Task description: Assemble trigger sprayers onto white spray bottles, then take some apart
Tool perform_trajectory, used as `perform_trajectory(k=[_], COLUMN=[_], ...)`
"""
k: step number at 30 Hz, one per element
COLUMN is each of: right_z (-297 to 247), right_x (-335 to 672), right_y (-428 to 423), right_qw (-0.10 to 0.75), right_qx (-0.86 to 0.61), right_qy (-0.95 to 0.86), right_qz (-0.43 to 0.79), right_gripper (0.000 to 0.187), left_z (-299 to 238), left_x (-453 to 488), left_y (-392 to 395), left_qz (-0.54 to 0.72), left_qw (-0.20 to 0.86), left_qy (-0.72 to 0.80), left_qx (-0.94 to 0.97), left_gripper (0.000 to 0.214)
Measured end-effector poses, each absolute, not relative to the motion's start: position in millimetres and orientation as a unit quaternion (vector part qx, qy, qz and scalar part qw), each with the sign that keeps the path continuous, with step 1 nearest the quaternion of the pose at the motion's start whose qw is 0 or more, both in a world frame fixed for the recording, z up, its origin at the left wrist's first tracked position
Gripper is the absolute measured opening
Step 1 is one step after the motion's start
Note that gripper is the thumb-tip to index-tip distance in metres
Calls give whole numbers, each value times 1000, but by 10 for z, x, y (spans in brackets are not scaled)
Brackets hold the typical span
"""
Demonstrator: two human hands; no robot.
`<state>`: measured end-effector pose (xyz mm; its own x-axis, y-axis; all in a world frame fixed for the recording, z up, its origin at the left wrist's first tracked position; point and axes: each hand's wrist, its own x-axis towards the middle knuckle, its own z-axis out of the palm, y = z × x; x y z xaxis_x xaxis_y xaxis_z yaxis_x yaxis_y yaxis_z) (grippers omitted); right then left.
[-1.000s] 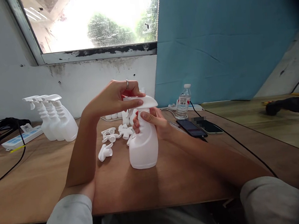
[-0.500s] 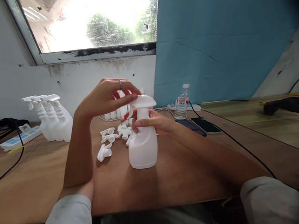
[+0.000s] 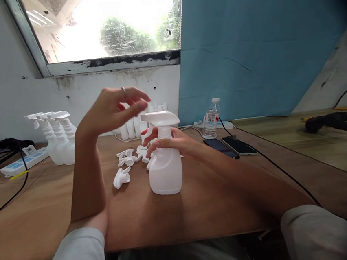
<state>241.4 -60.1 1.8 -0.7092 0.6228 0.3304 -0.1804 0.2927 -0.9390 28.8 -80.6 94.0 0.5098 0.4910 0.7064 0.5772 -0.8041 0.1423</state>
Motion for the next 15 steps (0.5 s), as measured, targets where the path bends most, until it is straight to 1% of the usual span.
perform_trajectory(k=[3, 5, 7, 9, 11, 15], right_z=[35, 74, 151, 266, 403, 656], right_x=[2426, 2459, 2522, 2624, 2759, 3048], right_y=[-588, -574, -569, -583, -620, -729], right_qw=[324, 322, 354, 420, 483, 556], right_qx=[-178, -196, -198, -191, -188, -183], right_qy=[-745, -758, -771, -778, -777, -754], right_qz=[556, 532, 491, 428, 357, 298], right_gripper=[40, 46, 52, 53, 48, 36], left_z=[951, 965, 984, 1000, 1007, 1001], left_x=[358, 357, 291, 162, -7, -337], left_y=[-792, -808, -848, -898, -932, -882], left_qz=[-268, -252, -279, -327, -382, -431], left_qw=[75, 101, 128, 148, 158, 161], left_qy=[-311, -307, -308, -337, -390, -491], left_qx=[-909, -912, -901, -871, -823, -740], left_gripper=[32, 32, 32, 33, 35, 38])
